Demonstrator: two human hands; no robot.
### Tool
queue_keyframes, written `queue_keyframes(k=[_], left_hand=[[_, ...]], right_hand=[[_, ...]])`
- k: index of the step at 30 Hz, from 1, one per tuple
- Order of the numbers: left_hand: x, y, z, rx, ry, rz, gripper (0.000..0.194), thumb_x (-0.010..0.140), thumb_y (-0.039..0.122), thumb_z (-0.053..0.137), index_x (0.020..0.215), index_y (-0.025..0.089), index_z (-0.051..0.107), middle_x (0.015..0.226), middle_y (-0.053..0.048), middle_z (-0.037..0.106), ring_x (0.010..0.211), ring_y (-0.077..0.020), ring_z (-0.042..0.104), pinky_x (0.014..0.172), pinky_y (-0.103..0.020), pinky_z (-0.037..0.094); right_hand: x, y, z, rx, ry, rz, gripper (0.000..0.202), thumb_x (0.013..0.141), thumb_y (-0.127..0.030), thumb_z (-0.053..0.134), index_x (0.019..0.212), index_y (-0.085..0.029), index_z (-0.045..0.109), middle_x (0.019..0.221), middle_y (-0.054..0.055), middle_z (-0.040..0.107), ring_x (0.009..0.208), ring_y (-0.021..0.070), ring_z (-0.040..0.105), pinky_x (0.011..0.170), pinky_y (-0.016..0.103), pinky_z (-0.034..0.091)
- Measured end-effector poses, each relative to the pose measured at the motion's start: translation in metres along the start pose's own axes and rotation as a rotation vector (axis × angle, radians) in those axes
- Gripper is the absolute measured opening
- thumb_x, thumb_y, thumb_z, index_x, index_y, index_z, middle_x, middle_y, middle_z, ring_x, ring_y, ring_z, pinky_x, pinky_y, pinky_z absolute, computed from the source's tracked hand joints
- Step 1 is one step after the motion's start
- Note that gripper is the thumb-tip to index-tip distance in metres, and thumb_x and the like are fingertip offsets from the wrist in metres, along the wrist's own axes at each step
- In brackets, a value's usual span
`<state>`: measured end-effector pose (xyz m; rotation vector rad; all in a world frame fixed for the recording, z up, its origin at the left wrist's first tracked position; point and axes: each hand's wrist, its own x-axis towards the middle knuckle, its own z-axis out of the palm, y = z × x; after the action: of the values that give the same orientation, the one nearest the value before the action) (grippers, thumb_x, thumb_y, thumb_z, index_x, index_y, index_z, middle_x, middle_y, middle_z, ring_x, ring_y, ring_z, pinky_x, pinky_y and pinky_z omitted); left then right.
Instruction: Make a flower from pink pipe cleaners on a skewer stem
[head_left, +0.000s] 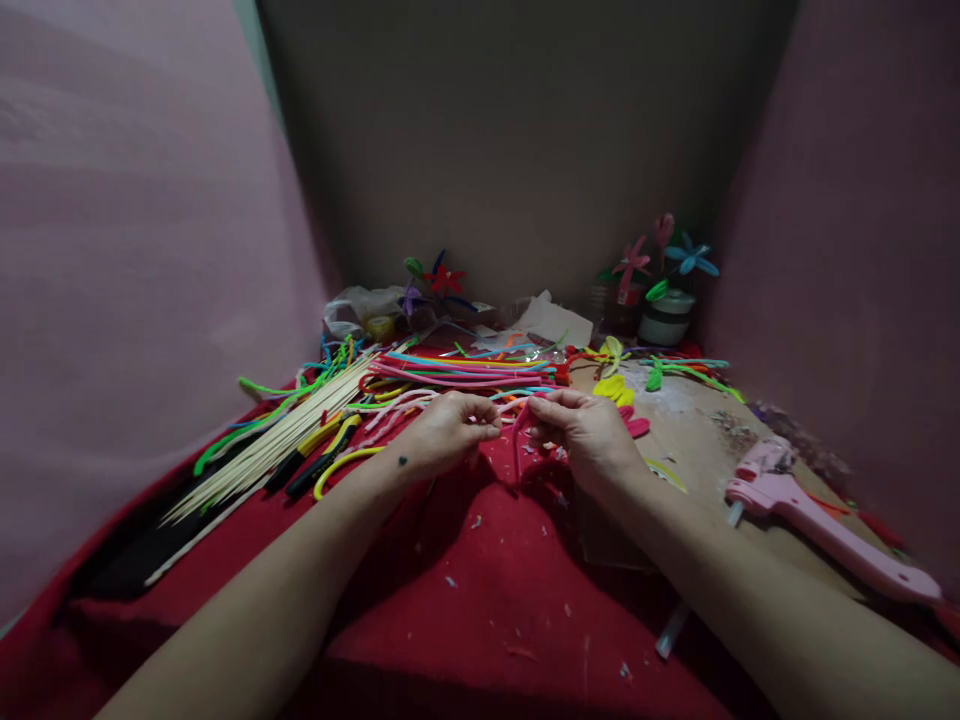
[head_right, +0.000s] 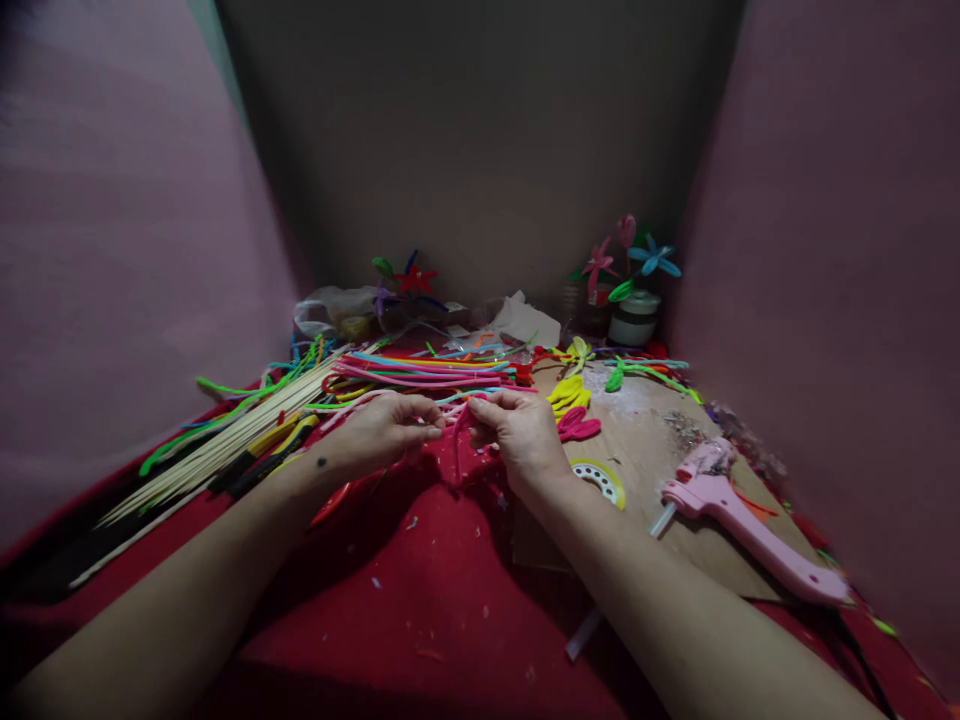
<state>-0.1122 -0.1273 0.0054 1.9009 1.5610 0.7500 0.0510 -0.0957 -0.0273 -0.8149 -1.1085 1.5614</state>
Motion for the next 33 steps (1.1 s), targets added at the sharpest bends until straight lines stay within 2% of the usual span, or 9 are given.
queue_keyframes(k=[3, 6, 11, 16, 22, 25, 27, 30, 33], left_hand=[[0.000, 0.000, 0.000, 0.116, 0.200, 0.124, 0.013, 0.072, 0.025, 0.058, 0.074, 0.016, 0.066, 0.073, -0.001, 0.064, 0.069, -0.0129, 0.056, 0.064, -0.024, 0.041], [-0.003, 0.005, 0.005, 0.100, 0.285, 0.180, 0.015, 0.073, 0.026, 0.057, 0.079, 0.017, 0.067, 0.076, -0.002, 0.065, 0.070, -0.0128, 0.056, 0.065, -0.023, 0.041], [-0.007, 0.013, 0.017, -0.016, 0.150, 0.108, 0.009, 0.069, 0.021, 0.058, 0.065, 0.015, 0.064, 0.055, 0.003, 0.056, 0.051, -0.0073, 0.046, 0.052, -0.019, 0.035], [-0.005, 0.012, 0.017, -0.393, -0.012, -0.105, 0.014, 0.070, 0.024, 0.055, 0.060, 0.014, 0.053, 0.039, 0.008, 0.040, 0.033, -0.0037, 0.030, 0.036, -0.017, 0.022], [-0.003, 0.008, 0.017, -0.355, 0.083, -0.108, 0.012, 0.067, 0.024, 0.061, 0.066, 0.014, 0.055, 0.044, 0.006, 0.047, 0.034, -0.0040, 0.038, 0.035, -0.016, 0.025], [-0.005, 0.010, 0.011, -0.478, 0.132, -0.034, 0.022, 0.067, 0.026, 0.064, 0.083, 0.015, 0.056, 0.059, 0.005, 0.053, 0.036, -0.0017, 0.035, 0.035, -0.015, 0.024], [-0.006, 0.012, 0.008, -0.578, 0.097, -0.013, 0.024, 0.071, 0.031, 0.061, 0.087, 0.014, 0.056, 0.061, 0.004, 0.052, 0.036, -0.0013, 0.034, 0.034, -0.015, 0.023], [-0.007, 0.013, 0.008, -0.615, 0.047, -0.018, 0.021, 0.070, 0.030, 0.062, 0.081, 0.013, 0.058, 0.055, 0.005, 0.049, 0.036, -0.0016, 0.034, 0.034, -0.015, 0.022], [-0.007, 0.013, 0.012, -0.598, 0.088, -0.030, 0.016, 0.068, 0.026, 0.064, 0.071, 0.012, 0.057, 0.050, 0.006, 0.046, 0.037, -0.0016, 0.034, 0.035, -0.014, 0.023]], right_hand=[[-0.001, -0.002, 0.002, -0.029, 0.018, -0.001, 0.020, 0.059, -0.029, 0.071, 0.060, -0.013, 0.059, 0.047, 0.000, 0.058, 0.039, 0.0091, 0.050, 0.042, 0.022, 0.035], [-0.002, -0.003, 0.003, -0.057, 0.025, -0.011, 0.020, 0.059, -0.029, 0.071, 0.060, -0.012, 0.060, 0.050, 0.000, 0.059, 0.040, 0.0090, 0.050, 0.042, 0.023, 0.035], [-0.003, 0.000, 0.003, -0.052, 0.000, -0.035, 0.021, 0.059, -0.030, 0.071, 0.060, -0.013, 0.060, 0.048, -0.001, 0.057, 0.041, 0.0092, 0.049, 0.045, 0.023, 0.037], [-0.004, 0.004, 0.005, 0.052, -0.146, 0.015, 0.022, 0.057, -0.030, 0.073, 0.064, -0.012, 0.063, 0.055, 0.001, 0.061, 0.047, 0.0087, 0.051, 0.049, 0.023, 0.037], [-0.006, 0.002, 0.011, -0.054, -0.069, 0.010, 0.020, 0.056, -0.029, 0.072, 0.062, -0.013, 0.062, 0.052, -0.001, 0.058, 0.047, 0.0080, 0.047, 0.049, 0.022, 0.033], [-0.008, 0.000, 0.012, -0.168, -0.075, -0.037, 0.018, 0.060, -0.030, 0.068, 0.060, -0.013, 0.060, 0.052, -0.001, 0.057, 0.048, 0.0078, 0.046, 0.049, 0.022, 0.033], [-0.010, 0.000, 0.013, -0.208, -0.134, -0.059, 0.018, 0.063, -0.031, 0.066, 0.063, -0.013, 0.061, 0.054, -0.002, 0.056, 0.048, 0.0074, 0.044, 0.049, 0.022, 0.032], [-0.012, 0.002, 0.013, -0.268, -0.196, -0.058, 0.020, 0.065, -0.033, 0.065, 0.062, -0.014, 0.059, 0.050, -0.005, 0.049, 0.044, 0.0058, 0.038, 0.045, 0.021, 0.027], [-0.013, 0.002, 0.013, -0.322, -0.205, -0.009, 0.026, 0.066, -0.035, 0.064, 0.054, -0.014, 0.054, 0.044, -0.006, 0.044, 0.040, 0.0051, 0.034, 0.042, 0.021, 0.026]])
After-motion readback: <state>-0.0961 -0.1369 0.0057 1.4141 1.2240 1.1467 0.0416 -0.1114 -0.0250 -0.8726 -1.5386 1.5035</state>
